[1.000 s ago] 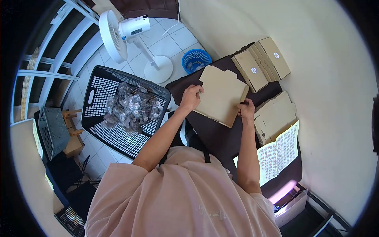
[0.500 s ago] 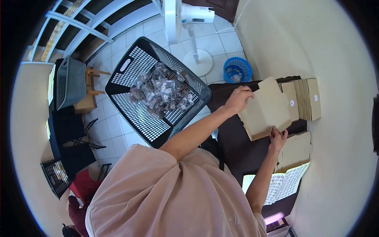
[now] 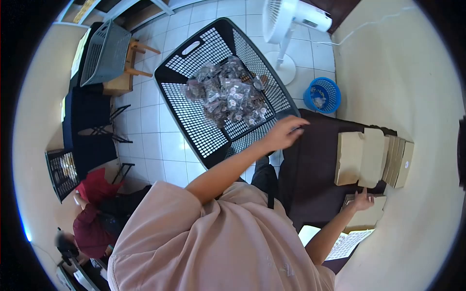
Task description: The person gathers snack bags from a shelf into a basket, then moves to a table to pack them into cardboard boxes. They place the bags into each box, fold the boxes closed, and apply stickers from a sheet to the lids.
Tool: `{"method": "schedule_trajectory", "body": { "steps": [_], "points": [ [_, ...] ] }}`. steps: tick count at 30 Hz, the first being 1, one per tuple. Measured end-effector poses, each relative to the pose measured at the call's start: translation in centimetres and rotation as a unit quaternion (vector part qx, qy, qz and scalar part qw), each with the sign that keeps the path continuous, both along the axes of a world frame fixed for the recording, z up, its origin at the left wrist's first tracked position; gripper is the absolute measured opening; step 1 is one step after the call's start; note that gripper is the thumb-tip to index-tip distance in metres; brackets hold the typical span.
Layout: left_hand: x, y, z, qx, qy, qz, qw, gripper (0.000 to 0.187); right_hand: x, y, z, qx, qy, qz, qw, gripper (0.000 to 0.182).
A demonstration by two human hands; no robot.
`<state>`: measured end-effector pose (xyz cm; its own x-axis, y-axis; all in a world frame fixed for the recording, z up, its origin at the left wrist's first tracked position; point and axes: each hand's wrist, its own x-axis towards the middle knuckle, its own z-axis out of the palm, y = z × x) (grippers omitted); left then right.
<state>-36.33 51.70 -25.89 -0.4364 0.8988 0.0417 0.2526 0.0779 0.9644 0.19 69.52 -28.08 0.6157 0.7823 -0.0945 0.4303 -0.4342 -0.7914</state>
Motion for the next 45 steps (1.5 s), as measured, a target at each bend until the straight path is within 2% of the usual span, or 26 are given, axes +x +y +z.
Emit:
{"method": "schedule_trajectory", "body": {
  "steps": [1, 2, 3, 4, 5, 7, 9, 11, 14, 15, 17, 19, 21, 27, 28, 29, 30, 31, 32, 34, 35, 37, 38, 40, 42, 45],
  "points": [
    [-2.1, -2.9, -0.6, -0.002, -0.035, 0.045, 0.998, 0.033, -0.3, -0.4, 0.3, 0.0, -0.001, 0.009, 1.0, 0.049],
    [-4.7, -5.7, -2.0, -0.034, 0.044, 0.087, 0.995, 0.032, -0.1, -1.0, 0.7, 0.027, -0.057, 0.055, 0.996, 0.049],
    [-6.2, -8.8, -3.2, -0.031, -0.005, 0.182, 0.983, 0.031, -0.6, -1.5, 0.9, 0.055, -0.111, 0.1, 0.987, 0.049],
    [-8.6, -11.7, -3.4, -0.061, 0.044, 0.206, 0.976, 0.03, -3.6, -2.8, 2.2, 0.09, -0.031, 0.114, 0.989, 0.043],
    [-10.2, -14.2, -2.9, -0.073, 0.025, 0.251, 0.965, 0.03, -6.2, -4.0, 2.4, 0.09, -0.032, 0.12, 0.988, 0.043],
    [-13.0, -18.2, -1.6, -0.112, -0.007, 0.322, 0.94, 0.025, -11.7, -6.7, 2.8, 0.083, 0.072, 0.3, 0.948, 0.03],
    [-15.2, -21.3, -0.7, -0.076, -0.042, 0.352, 0.932, 0.025, -20.6, -11.0, 4.8, 0.001, 0.125, 0.384, 0.915, 0.016],
    [-16.7, -23.5, 0.9, -0.078, -0.089, 0.374, 0.92, 0.025, -28.7, -15.5, 4.2, 0.025, 0.088, 0.511, 0.855, 0.004],
    [-18.4, -26.2, 2.1, -0.045, -0.136, 0.391, 0.909, 0.021, -38.7, -21.0, -2.2, -0.158, 0.107, 0.602, 0.775, 0.012],
    [-18.7, -27.1, 2.5, -0.038, -0.141, 0.393, 0.908, 0.021, -42.3, -22.9, -2.4, -0.135, 0.118, 0.62, 0.764, 0.016],
    [-19.4, -29.7, 2.6, -0.016, -0.151, 0.401, 0.903, 0.02, -47.7, -25.2, -7.8, -0.049, 0.02, 0.708, 0.704, 0.013],
    [-20.0, -32.5, 3.9, -0.061, -0.113, 0.421, 0.898, 0.02, -52.4, -26.8, -12.6, -0.086, 0.019, 0.721, 0.687, 0.02],
    [-20.4, -35.4, 4.9, -0.07, -0.1, 0.444, 0.888, 0.02, -56.3, -27.9, -15.9, -0.116, -0.092, 0.659, 0.738, 0.03],
    [-21.6, -42.5, 5.7, -0.099, -0.094, 0.496, 0.857, 0.02, -59.6, -29.3, -24.4, -0.174, -0.142, 0.659, 0.717, 0.041],
    [-21.9, -42.7, 5.7, -0.098, -0.098, 0.499, 0.856, 0.02, -60.0, -29.2, -22.2, -0.251, -0.081, 0.651, 0.712, 0.031],
    [-22.0, -42.6, 5.7, -0.093, -0.1, 0.498, 0.856, 0.02, -60.1, -29.3, -19.9, -0.246, -0.085, 0.651, 0.713, 0.031],
    [-22.3, -42.0, 5.7, -0.103, -0.089, 0.478, 0.868, 0.021, -60.0, -29.2, -17.7, -0.336, 0.114, 0.589, 0.726, 0.024],
    [-22.6, -41.1, 5.7, -0.112, -0.078, 0.456, 0.88, 0.022, -59.7, -29.1, -15.1, -0.406, 0.307, 0.497, 0.702, 0.017],
    [-23.1, -39.8, 5.7, -0.126, -0.003, 0.419, 0.899, 0.026, -59.5, -29.0, -11.3, -0.417, 0.373, 0.459, 0.69, 0.008],
    [-24.1, -36.1, 7.4, -0.118, 0.094, 0.329, 0.932, 0.042, -58.0, -29.1, -4.1, -0.41, 0.464, 0.443, 0.648, 0.011],
    [-24.1, -34.0, 8.5, -0.118, 0.108, 0.307, 0.938, 0.048, -57.0, -28.9, -1.1, -0.399, 0.464, 0.443, 0.655, 0.011],
    [-24.7, -30.9, 10.1, -0.07, 0.185, 0.224, 0.954, 0.058, -54.8, -28.9, 4.1, -0.449, 0.531, 0.403, 0.594, 0.01],
    [-24.7, -29.6, 10.8, -0.039, 0.189, 0.197, 0.961, 0.05, -53.8, -29.0, 6.6, -0.438, 0.533, 0.403, 0.601, 0.01],
    [-24.6, -28.0, 11.2, 0.002, 0.192, 0.163, 0.968, 0.043, -51.7, -29.2, 10.9, -0.43, 0.595, 0.385, 0.559, 0.01],
    [-24.5, -26.9, 11.3, 0.077, 0.097, 0.139, 0.983, 0.023, -50.2, -29.6, 13.6, -0.413, 0.621, 0.366, 0.557, 0.011],
    [-24.1, -26.0, 13.5, 0.078, 0.048, 0.122, 0.988, 0.01, -48.6, -29.8, 15.9, -0.388, 0.641, 0.343, 0.567, 0.014]
  ]
}}
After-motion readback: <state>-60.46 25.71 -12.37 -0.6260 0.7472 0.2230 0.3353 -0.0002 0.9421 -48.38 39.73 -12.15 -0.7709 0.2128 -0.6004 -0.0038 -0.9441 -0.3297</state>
